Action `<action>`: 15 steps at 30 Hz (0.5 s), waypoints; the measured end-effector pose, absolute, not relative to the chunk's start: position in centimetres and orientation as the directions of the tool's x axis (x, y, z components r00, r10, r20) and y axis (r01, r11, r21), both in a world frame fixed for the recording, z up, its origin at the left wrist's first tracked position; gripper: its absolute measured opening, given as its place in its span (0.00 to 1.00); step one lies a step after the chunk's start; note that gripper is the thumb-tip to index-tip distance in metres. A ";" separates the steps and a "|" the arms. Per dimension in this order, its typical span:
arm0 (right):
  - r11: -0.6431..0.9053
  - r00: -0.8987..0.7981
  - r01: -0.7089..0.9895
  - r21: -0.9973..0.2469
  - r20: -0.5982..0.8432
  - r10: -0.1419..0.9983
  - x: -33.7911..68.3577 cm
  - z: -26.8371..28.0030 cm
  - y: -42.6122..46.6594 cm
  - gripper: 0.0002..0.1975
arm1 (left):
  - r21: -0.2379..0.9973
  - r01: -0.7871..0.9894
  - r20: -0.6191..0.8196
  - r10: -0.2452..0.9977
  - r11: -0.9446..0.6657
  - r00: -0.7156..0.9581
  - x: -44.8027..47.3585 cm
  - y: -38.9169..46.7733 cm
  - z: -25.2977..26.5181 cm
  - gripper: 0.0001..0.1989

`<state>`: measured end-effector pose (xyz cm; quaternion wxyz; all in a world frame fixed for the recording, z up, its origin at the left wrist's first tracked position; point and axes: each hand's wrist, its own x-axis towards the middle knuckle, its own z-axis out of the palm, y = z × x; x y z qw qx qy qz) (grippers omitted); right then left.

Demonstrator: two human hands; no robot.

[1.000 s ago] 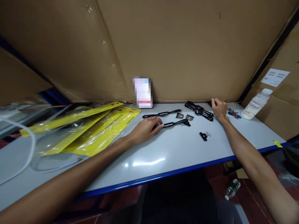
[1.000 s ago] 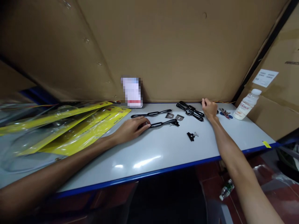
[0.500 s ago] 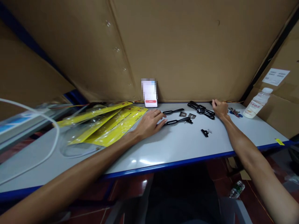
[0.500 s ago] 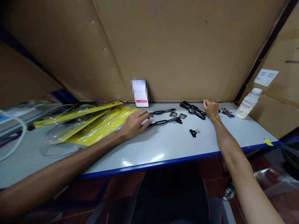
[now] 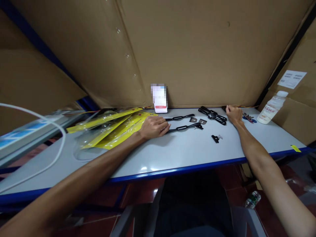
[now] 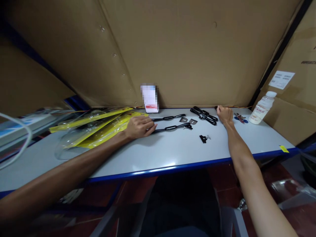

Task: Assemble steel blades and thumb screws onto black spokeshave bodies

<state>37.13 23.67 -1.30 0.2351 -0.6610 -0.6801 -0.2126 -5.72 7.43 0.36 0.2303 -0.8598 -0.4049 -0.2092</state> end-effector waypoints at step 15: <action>0.008 0.015 0.999 -0.037 0.580 0.814 37.4 -1.4 23.3 0.22 | -0.432 0.702 0.296 0.646 -0.566 0.704 -5.9 11.8 4.5 0.22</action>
